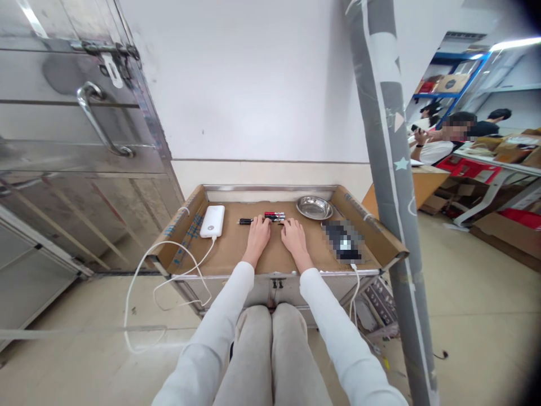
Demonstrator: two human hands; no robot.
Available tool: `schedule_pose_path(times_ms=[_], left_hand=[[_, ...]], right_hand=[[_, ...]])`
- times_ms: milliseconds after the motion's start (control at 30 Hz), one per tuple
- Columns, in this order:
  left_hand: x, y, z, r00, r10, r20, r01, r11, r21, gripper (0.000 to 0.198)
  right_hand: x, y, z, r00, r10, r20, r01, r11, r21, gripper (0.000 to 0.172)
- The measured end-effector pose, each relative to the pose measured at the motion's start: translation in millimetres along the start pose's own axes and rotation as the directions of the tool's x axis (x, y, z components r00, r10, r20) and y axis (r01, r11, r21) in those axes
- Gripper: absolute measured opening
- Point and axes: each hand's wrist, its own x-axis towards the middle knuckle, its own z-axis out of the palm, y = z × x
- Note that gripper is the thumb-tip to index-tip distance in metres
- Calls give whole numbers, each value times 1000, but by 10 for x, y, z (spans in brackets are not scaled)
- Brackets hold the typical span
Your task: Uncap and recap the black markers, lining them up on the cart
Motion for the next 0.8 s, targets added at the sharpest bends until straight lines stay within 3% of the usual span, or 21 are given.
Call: schedule_pose_path(times_ms=[433,800], left_hand=[[13,-13,20,997,32,70,-27,998,-63,14],[10,-14,-14,993,77,90,-66,990,-124,13]], right_hand=[[-22,24,7,999,-31,-24,31,999,6,23],[27,107,140,992,-122,-15,121,953,277,26]])
